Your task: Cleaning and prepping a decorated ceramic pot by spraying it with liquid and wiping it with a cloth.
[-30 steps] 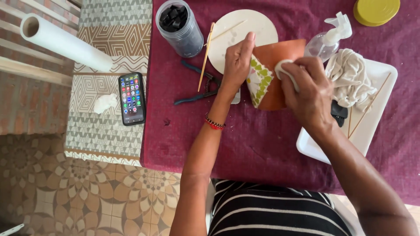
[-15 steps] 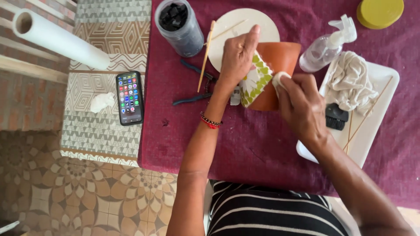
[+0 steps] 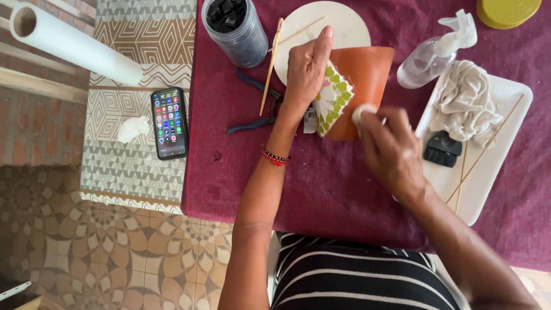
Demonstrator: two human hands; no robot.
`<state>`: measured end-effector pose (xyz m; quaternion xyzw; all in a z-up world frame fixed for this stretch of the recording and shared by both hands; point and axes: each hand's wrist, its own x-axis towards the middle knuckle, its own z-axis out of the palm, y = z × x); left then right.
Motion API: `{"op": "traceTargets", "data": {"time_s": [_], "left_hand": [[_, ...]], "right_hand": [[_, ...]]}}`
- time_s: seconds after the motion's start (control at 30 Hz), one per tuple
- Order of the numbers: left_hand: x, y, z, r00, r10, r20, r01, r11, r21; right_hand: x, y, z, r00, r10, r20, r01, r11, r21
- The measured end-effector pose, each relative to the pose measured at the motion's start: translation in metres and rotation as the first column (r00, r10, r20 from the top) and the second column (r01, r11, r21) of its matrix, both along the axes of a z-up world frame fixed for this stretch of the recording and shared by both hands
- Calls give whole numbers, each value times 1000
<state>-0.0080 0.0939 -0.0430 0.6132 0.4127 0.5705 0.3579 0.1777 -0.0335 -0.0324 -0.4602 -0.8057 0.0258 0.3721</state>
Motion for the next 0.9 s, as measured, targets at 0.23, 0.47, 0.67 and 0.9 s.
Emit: {"op": "traceTargets", "data": {"time_s": [0.23,0.47,0.67,0.9], "left_hand": [[12,-5,6,995,64,-73,-57,994,91],[24,-62,-18,854,326,-406,-233,936,263],[23,-74,-27,912,232,-338,-150,956,252],[22,-81,-18,931,172,-322,-111,974,198]], "right_hand": [[21,22,12,991,90,-99,-88,996,23],[-2,34,5,992,-56,-109,63,996,64],[-13,-8,-5,989,13,146,-5,998,-55],[-2,49,12,993,-41,108,39,999,24]]}}
